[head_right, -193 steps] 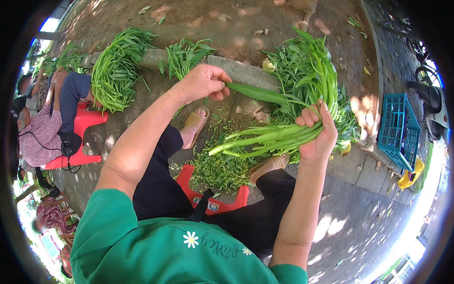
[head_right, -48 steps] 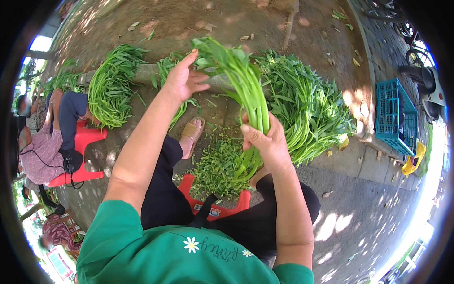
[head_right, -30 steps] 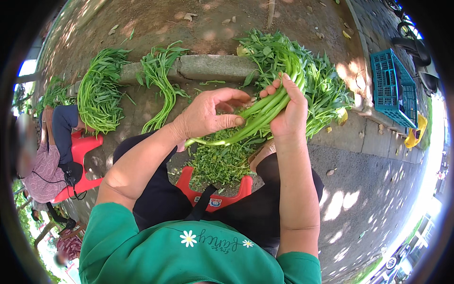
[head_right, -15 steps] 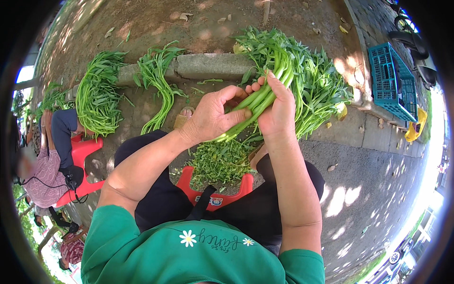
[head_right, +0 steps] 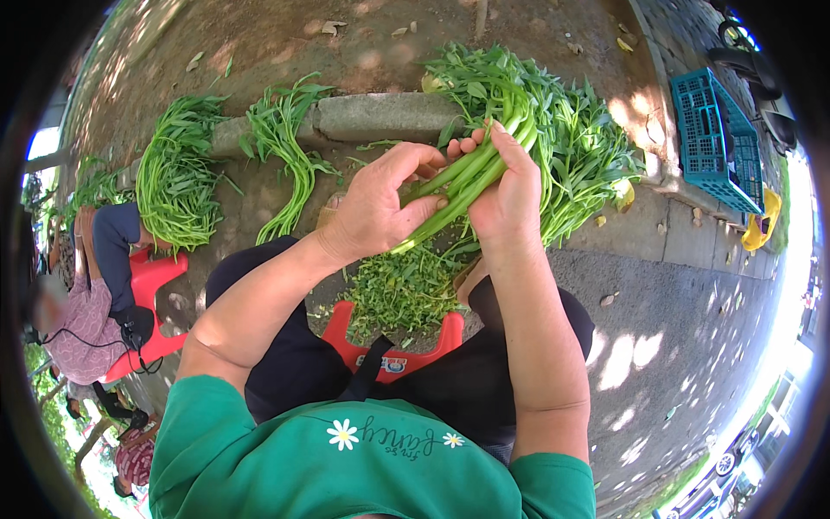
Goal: The person picks leaves and stems from bundles of green leafy vegetables by hand and piles the sorted pieces on a red plastic stool. They continue picking from different bundles while sitting outdoors.
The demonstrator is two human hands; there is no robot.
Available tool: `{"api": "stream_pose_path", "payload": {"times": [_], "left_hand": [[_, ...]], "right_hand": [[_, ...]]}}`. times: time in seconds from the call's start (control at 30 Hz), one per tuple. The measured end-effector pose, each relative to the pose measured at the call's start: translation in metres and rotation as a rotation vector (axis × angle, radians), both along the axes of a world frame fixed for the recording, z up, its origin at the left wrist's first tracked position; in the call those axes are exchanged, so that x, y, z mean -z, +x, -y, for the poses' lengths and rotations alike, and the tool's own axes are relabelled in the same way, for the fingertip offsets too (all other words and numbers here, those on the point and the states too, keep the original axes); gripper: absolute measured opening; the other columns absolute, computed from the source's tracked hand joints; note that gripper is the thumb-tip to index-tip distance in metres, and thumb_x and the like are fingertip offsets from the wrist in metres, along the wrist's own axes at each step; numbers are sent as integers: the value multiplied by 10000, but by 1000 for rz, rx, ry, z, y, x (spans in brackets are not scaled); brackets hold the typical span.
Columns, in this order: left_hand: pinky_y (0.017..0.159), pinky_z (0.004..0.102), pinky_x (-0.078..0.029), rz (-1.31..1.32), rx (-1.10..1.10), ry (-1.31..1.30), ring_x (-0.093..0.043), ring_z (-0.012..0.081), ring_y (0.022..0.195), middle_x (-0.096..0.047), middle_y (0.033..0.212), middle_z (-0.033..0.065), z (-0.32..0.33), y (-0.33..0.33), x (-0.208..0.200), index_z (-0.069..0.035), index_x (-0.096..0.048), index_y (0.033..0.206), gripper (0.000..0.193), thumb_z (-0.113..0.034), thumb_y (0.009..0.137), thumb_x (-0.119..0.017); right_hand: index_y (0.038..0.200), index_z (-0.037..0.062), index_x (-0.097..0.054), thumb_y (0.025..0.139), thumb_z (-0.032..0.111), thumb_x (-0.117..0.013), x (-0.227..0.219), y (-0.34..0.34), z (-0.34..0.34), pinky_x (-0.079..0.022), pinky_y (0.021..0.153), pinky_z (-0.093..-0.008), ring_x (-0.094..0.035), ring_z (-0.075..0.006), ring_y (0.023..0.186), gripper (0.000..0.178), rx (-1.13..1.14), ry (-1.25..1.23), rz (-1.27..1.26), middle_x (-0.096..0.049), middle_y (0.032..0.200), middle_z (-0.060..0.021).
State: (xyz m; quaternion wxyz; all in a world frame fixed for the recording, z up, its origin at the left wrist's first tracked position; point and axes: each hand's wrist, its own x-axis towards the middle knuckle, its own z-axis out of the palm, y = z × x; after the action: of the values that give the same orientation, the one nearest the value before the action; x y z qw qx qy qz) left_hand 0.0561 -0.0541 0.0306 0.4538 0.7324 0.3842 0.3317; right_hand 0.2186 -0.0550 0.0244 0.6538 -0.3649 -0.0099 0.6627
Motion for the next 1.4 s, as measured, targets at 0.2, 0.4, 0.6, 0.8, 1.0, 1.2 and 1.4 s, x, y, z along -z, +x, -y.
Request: {"api": "stream_pose_path", "payload": {"times": [0.2, 0.4, 0.6, 0.8, 1.0, 1.2, 1.4], "left_hand": [[735, 323, -501, 172, -1, -354, -641, 217, 834, -642, 943, 128, -7, 0, 15, 3, -556, 1063, 305, -158, 830, -667], [909, 318, -436, 99, 151, -302, -559, 177, 1040, -600, 1101, 113, -15, -7, 5, 26, -478, 1243, 653, -442, 828, -665], [820, 348, -467, -260, 79, -99, -603, 330, 924, -618, 1003, 214, 0, 9, 3, 39, -531, 1127, 652, -365, 673, -768], [632, 299, -484, 153, 222, -700, -611, 183, 678, -628, 766, 74, -18, 2, 17, 27, -585, 931, 322, -104, 675, -731], [617, 275, -488, 404, 350, -1027, -588, 142, 635, -610, 764, 58, -16, 1, 12, 21, -566, 979, 374, -155, 732, -786], [846, 342, -430, 227, 76, -771, -564, 154, 953, -616, 1048, 71, -35, -5, -2, -47, -577, 1142, 644, -607, 826, -561], [707, 284, -510, 277, 70, -920, -632, 174, 754, -655, 915, 118, -51, -15, -4, -51, -592, 1040, 469, -476, 845, -619]], "right_hand": [[1027, 15, -517, 908, 141, -526, -4, -1, -2, -490, 803, -399, -565, -238, 805, 174, -17, 48, -24, -555, 853, -84], [1017, 7, -520, 900, 133, -539, -2, -1, -2, -489, 822, -398, -562, -230, 812, 173, -11, 40, -14, -558, 865, -85], [1034, -4, -502, 911, 131, -523, 5, -5, -1, -460, 874, -425, -555, -241, 855, 184, -15, 69, -1, -571, 901, -101], [1069, -12, -481, 900, 122, -531, -2, -15, -6, -462, 895, -418, -544, -227, 857, 221, -59, 78, 37, -549, 940, -112], [1118, -31, -475, 899, 133, -555, 1, -12, -6, -487, 846, -405, -571, -232, 835, 285, -134, 54, 140, -560, 973, -127], [1087, -60, -475, 877, 100, -569, -4, -18, -3, -533, 726, -346, -603, -213, 798, 280, -190, 60, 284, -590, 950, -139], [1034, -49, -490, 839, 115, -625, -6, -47, 13, -528, 623, -298, -612, -164, 695, 288, -566, 131, 685, -622, 873, -131]]}}
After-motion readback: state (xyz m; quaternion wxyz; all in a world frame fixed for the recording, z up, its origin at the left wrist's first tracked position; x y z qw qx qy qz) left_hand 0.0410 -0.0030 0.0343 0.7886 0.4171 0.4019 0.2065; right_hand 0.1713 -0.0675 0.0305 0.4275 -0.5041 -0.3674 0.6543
